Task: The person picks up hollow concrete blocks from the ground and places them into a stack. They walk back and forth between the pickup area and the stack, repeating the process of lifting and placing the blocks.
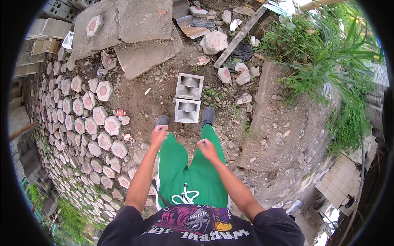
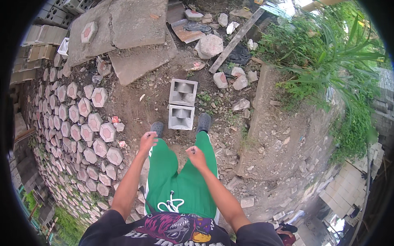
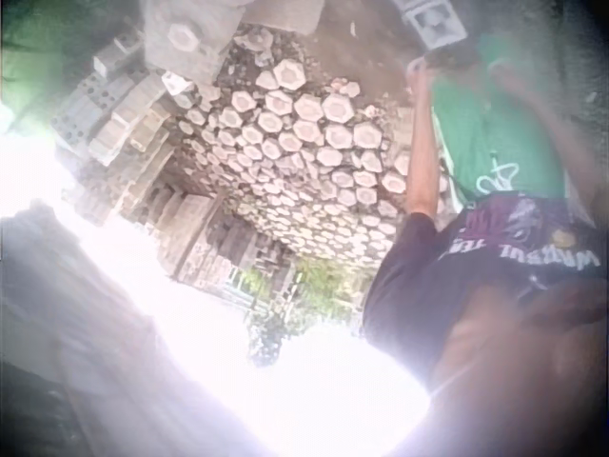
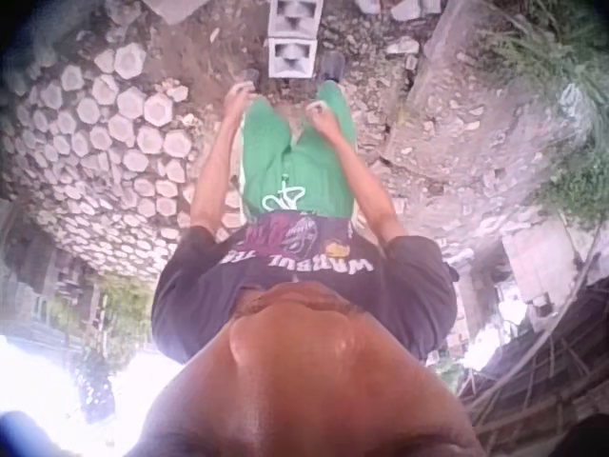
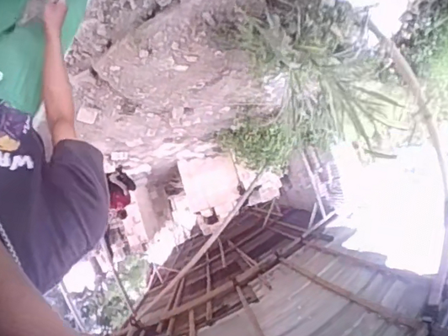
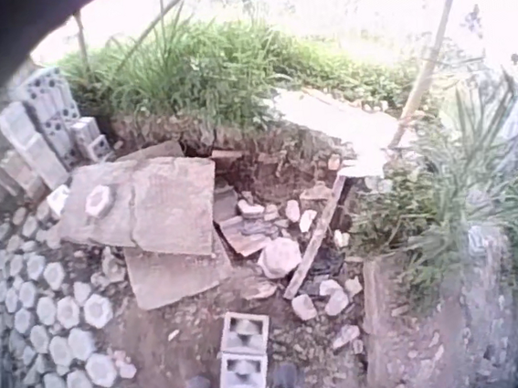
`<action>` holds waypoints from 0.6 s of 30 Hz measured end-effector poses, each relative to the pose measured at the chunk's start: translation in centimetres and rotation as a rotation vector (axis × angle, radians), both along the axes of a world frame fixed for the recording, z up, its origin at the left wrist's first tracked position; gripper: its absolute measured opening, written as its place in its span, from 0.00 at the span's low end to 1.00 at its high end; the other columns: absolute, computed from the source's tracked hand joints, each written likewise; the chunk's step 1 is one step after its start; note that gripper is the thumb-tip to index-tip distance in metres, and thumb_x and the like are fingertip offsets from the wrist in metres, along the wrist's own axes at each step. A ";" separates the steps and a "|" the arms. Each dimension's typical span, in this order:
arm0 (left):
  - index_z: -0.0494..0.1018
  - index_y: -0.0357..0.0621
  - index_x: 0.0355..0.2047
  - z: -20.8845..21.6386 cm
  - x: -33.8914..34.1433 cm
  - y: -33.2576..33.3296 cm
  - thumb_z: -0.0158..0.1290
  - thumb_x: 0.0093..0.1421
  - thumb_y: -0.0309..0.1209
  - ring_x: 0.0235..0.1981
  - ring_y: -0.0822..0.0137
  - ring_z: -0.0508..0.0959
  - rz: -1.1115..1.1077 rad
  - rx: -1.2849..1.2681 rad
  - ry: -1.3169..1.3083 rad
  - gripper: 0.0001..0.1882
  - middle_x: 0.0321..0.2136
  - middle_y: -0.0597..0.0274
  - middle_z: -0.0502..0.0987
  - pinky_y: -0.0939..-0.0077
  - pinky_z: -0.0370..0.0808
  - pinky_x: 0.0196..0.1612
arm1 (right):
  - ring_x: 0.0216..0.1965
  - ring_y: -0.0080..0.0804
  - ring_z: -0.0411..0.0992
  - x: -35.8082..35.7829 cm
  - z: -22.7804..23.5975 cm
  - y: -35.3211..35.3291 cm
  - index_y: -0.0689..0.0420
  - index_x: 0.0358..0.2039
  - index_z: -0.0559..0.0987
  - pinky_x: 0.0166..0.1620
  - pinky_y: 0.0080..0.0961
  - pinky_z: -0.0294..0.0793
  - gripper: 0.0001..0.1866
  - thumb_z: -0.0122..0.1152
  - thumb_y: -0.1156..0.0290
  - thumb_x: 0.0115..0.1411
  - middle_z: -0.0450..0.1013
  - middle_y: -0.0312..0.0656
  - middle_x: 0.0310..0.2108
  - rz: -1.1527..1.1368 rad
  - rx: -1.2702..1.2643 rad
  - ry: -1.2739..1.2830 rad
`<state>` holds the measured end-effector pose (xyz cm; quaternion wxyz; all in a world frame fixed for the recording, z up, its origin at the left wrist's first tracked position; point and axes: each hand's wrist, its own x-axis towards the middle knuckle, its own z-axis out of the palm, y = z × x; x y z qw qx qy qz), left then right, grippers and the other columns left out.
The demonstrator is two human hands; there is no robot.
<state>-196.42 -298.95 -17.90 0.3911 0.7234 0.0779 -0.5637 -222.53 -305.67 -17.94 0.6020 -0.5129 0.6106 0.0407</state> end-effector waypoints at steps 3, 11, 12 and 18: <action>0.64 0.42 0.51 -11.0 -2.7 1.7 0.54 0.58 0.49 0.45 0.64 0.72 0.388 0.151 0.149 0.29 0.46 0.58 0.71 0.67 0.69 0.47 | 0.31 0.31 0.75 -0.2 -10.3 -5.1 0.59 0.35 0.76 0.37 0.28 0.72 0.15 0.59 0.60 0.56 0.76 0.42 0.28 0.233 -0.017 0.097; 0.42 0.46 0.66 -35.4 -8.7 -4.7 0.55 0.50 0.60 0.67 0.54 0.48 0.979 0.377 0.343 0.54 0.66 0.48 0.41 0.57 0.48 0.65 | 0.36 0.27 0.68 1.6 -41.1 -17.5 0.57 0.45 0.72 0.37 0.35 0.73 0.23 0.40 0.53 0.62 0.71 0.38 0.37 -0.119 0.102 -0.009; 0.42 0.46 0.66 -38.2 -8.3 -4.2 0.54 0.50 0.60 0.66 0.53 0.49 0.968 0.361 0.356 0.54 0.66 0.49 0.44 0.57 0.47 0.66 | 0.37 0.28 0.68 2.4 -42.8 -18.3 0.56 0.45 0.72 0.40 0.37 0.72 0.21 0.40 0.54 0.62 0.71 0.38 0.37 -0.201 0.146 0.038; 0.57 0.43 0.60 -45.6 -6.5 -3.5 0.46 0.58 0.55 0.60 0.53 0.62 1.081 0.321 0.384 0.37 0.60 0.52 0.62 0.52 0.54 0.63 | 0.47 0.35 0.68 3.9 -48.5 -18.5 0.55 0.50 0.71 0.53 0.43 0.65 0.20 0.39 0.59 0.64 0.70 0.41 0.47 -0.508 0.405 0.036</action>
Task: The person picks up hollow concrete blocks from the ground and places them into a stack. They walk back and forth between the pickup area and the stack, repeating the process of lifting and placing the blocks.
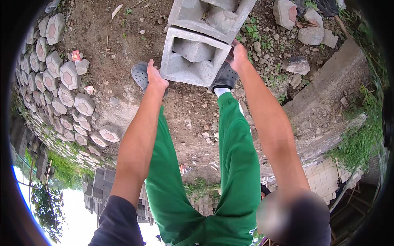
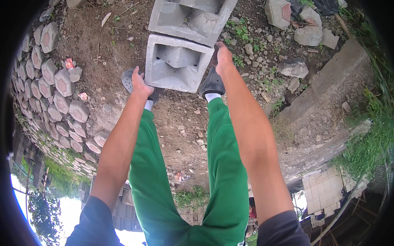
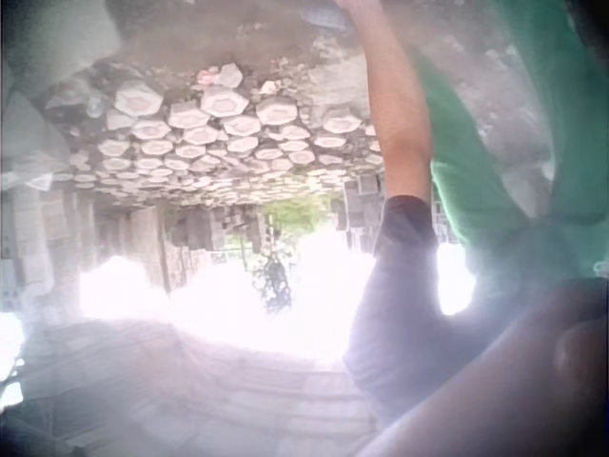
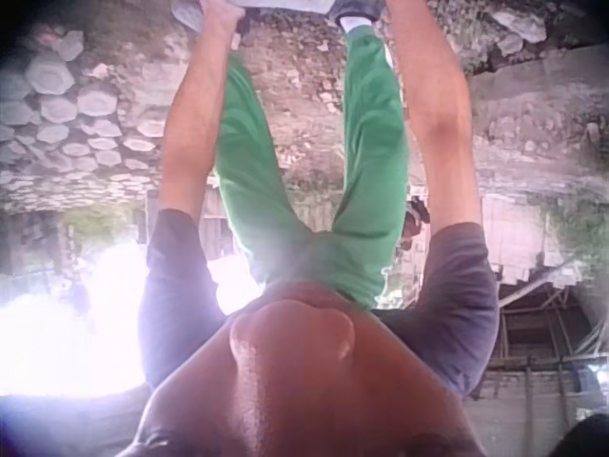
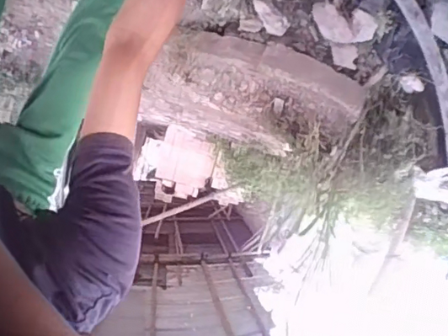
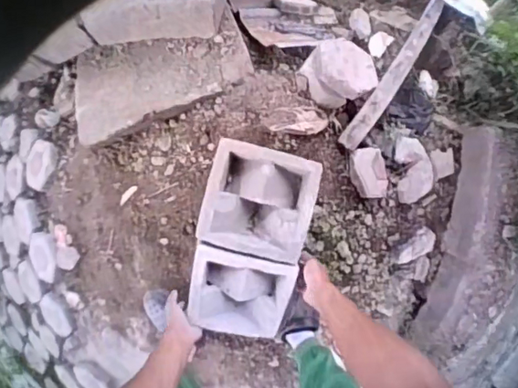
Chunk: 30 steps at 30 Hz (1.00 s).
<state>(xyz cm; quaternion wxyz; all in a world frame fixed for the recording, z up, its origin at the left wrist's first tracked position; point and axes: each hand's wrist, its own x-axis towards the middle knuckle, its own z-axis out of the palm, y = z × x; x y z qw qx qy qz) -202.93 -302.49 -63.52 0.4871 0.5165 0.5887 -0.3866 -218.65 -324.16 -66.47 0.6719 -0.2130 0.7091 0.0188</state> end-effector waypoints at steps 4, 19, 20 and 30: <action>0.66 0.41 0.53 -3.0 -0.1 2.8 0.40 0.64 0.43 0.55 0.55 0.69 -0.154 -0.266 0.020 0.23 0.52 0.51 0.70 0.54 0.61 0.60 | 0.56 0.41 0.63 1.1 -0.2 2.8 0.58 0.55 0.67 0.59 0.40 0.60 0.25 0.37 0.56 0.65 0.65 0.44 0.56 -0.279 0.045 -0.262; 0.69 0.39 0.50 -6.9 -0.2 8.7 0.46 0.64 0.37 0.48 0.57 0.74 -0.332 -0.228 -0.037 0.18 0.46 0.54 0.75 0.61 0.69 0.54 | 0.57 0.44 0.62 -3.1 0.5 8.5 0.57 0.57 0.65 0.62 0.45 0.54 0.26 0.40 0.53 0.64 0.64 0.45 0.58 -0.532 0.210 -0.298; 0.69 0.39 0.50 -7.0 0.0 9.3 0.47 0.64 0.37 0.48 0.57 0.74 -0.372 -0.244 -0.041 0.18 0.46 0.54 0.75 0.61 0.69 0.54 | 0.57 0.43 0.62 -3.4 0.2 8.8 0.57 0.57 0.65 0.62 0.45 0.55 0.26 0.40 0.55 0.64 0.64 0.45 0.57 -0.530 0.222 -0.285; 0.66 0.36 0.54 -6.3 2.8 6.9 0.46 0.62 0.46 0.50 0.56 0.74 -0.247 -0.469 0.290 0.28 0.48 0.50 0.74 0.60 0.70 0.54 | 0.50 0.46 0.68 -2.7 -2.1 3.9 0.60 0.56 0.64 0.55 0.45 0.66 0.29 0.48 0.53 0.61 0.68 0.51 0.51 -0.195 0.356 -0.130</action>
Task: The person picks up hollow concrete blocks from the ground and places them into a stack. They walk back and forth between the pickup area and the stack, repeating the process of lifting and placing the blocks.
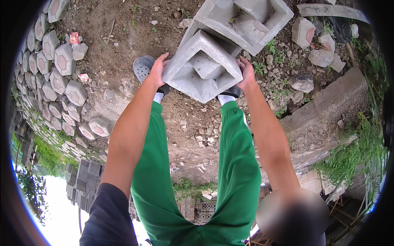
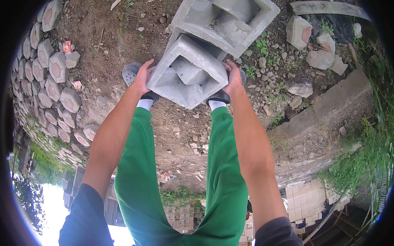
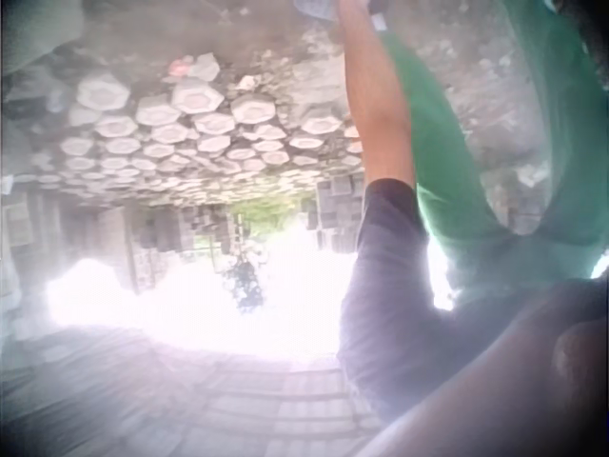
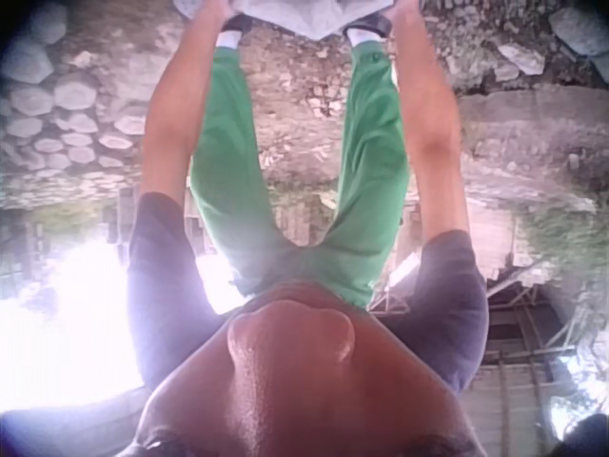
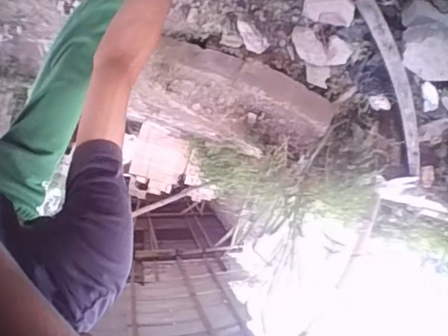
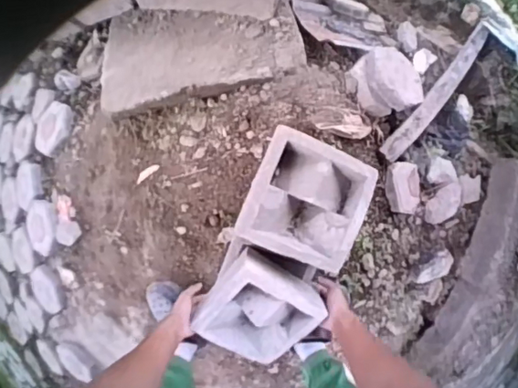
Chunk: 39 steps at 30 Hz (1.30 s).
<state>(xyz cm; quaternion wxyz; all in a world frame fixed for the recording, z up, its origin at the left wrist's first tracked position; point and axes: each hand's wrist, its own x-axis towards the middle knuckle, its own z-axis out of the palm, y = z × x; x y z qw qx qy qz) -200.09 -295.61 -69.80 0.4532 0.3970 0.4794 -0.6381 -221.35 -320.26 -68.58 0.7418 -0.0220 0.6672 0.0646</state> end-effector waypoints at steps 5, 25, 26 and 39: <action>0.67 0.37 0.53 -2.5 -1.1 0.9 0.41 0.66 0.46 0.45 0.55 0.77 0.023 -0.138 0.004 0.26 0.47 0.49 0.74 0.60 0.72 0.53 | 0.42 0.43 0.73 -0.3 -2.5 0.1 0.64 0.51 0.67 0.48 0.40 0.72 0.22 0.45 0.60 0.64 0.72 0.52 0.45 0.090 -0.021 -0.014; 0.71 0.41 0.38 32.1 -2.9 9.7 0.39 0.66 0.50 0.37 0.64 0.76 -0.356 -0.310 -0.379 0.23 0.37 0.56 0.76 0.70 0.71 0.42 | 0.35 0.42 0.75 0.1 36.7 2.0 0.60 0.31 0.75 0.43 0.36 0.74 0.28 0.49 0.43 0.58 0.76 0.49 0.34 -0.113 -0.055 -0.208; 0.72 0.41 0.39 34.8 -2.3 7.4 0.38 0.65 0.52 0.36 0.64 0.76 -0.197 -0.316 -0.440 0.26 0.36 0.57 0.77 0.71 0.71 0.41 | 0.41 0.40 0.74 2.2 41.7 3.1 0.60 0.37 0.76 0.46 0.34 0.72 0.34 0.45 0.36 0.58 0.76 0.46 0.39 -0.085 -0.025 -0.154; 0.66 0.42 0.57 57.9 -7.2 6.4 0.35 0.64 0.60 0.47 0.66 0.73 0.133 -0.300 -0.676 0.36 0.50 0.61 0.73 0.72 0.70 0.49 | 0.56 0.36 0.62 5.2 59.0 6.3 0.57 0.56 0.67 0.62 0.34 0.56 0.41 0.31 0.33 0.61 0.65 0.41 0.56 0.363 -0.299 -0.593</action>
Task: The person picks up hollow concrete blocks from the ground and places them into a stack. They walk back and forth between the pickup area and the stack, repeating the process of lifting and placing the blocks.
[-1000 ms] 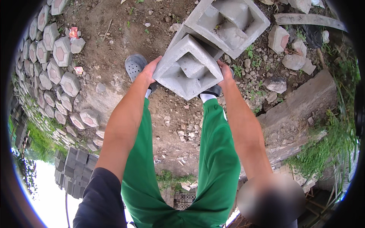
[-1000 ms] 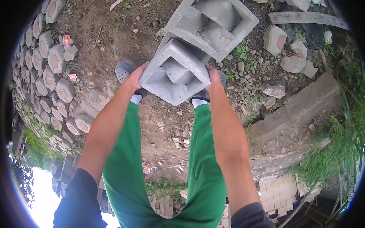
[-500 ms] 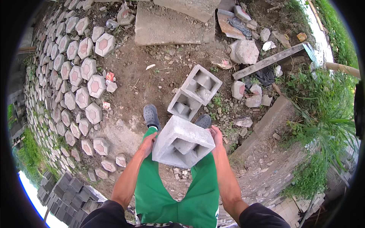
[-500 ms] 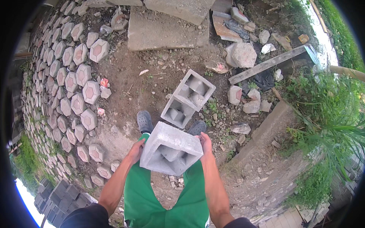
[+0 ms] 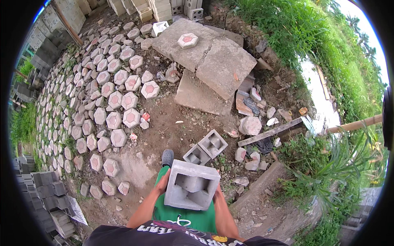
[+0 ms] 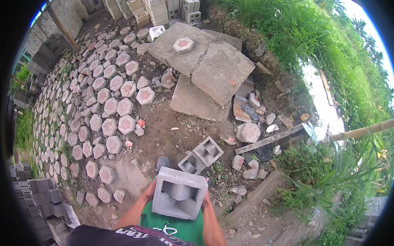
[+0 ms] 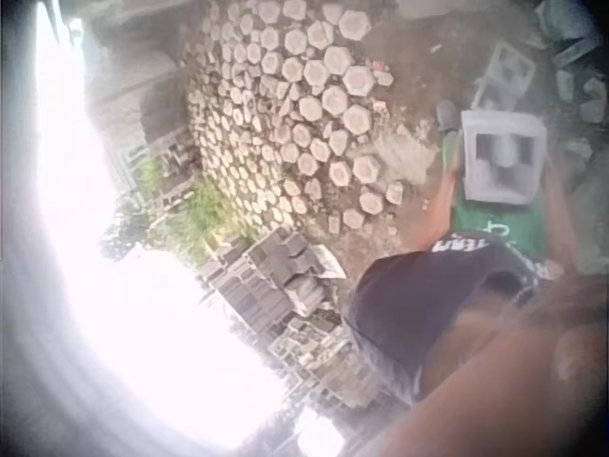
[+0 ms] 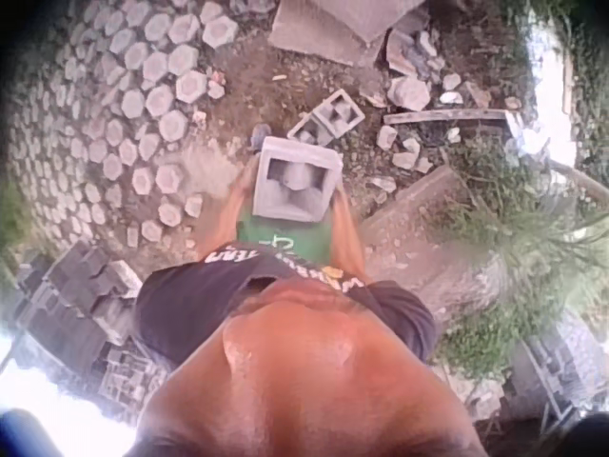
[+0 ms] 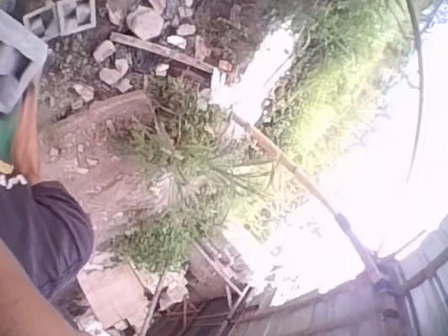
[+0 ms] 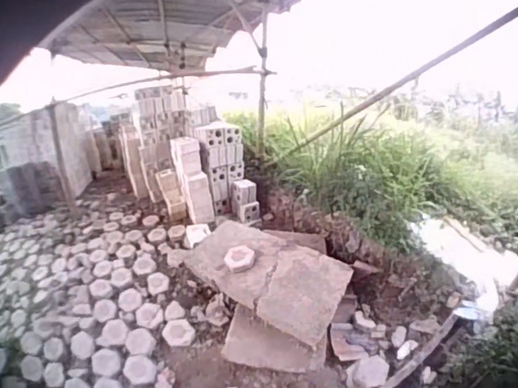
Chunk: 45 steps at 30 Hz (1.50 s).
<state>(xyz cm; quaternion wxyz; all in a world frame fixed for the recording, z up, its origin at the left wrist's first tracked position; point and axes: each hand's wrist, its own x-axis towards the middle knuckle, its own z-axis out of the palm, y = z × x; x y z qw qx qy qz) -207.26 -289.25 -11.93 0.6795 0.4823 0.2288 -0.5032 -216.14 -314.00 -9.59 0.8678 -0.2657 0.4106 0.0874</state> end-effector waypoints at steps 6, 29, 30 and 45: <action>0.60 0.45 0.61 9.5 1.4 1.5 0.31 0.65 0.60 0.55 0.65 0.68 0.102 -0.171 -0.060 0.37 0.57 0.61 0.66 0.69 0.63 0.58 | 0.55 0.39 0.64 4.3 10.5 2.0 0.58 0.55 0.69 0.61 0.34 0.58 0.40 0.29 0.35 0.63 0.67 0.43 0.54 0.170 -0.049 -0.007; 0.68 0.42 0.56 10.7 8.9 23.6 0.34 0.62 0.63 0.47 0.67 0.72 0.805 0.059 -0.451 0.39 0.49 0.57 0.74 0.72 0.67 0.50 | 0.51 0.39 0.66 23.9 14.9 24.2 0.55 0.53 0.71 0.57 0.37 0.63 0.43 0.34 0.29 0.58 0.69 0.44 0.51 0.697 -0.159 -0.321; 0.68 0.42 0.56 10.7 8.8 24.0 0.34 0.62 0.62 0.48 0.67 0.72 0.840 0.057 -0.433 0.39 0.49 0.56 0.74 0.73 0.67 0.51 | 0.51 0.39 0.66 24.4 15.2 24.9 0.56 0.54 0.70 0.57 0.37 0.63 0.43 0.33 0.29 0.58 0.68 0.44 0.52 0.723 -0.159 -0.301; 0.71 0.40 0.52 10.8 21.8 28.0 0.35 0.64 0.59 0.44 0.70 0.74 1.039 0.122 -0.375 0.36 0.45 0.60 0.76 0.76 0.69 0.48 | 0.52 0.36 0.67 43.4 10.5 30.7 0.57 0.59 0.66 0.53 0.33 0.66 0.46 0.32 0.28 0.57 0.68 0.44 0.54 0.902 0.011 -0.409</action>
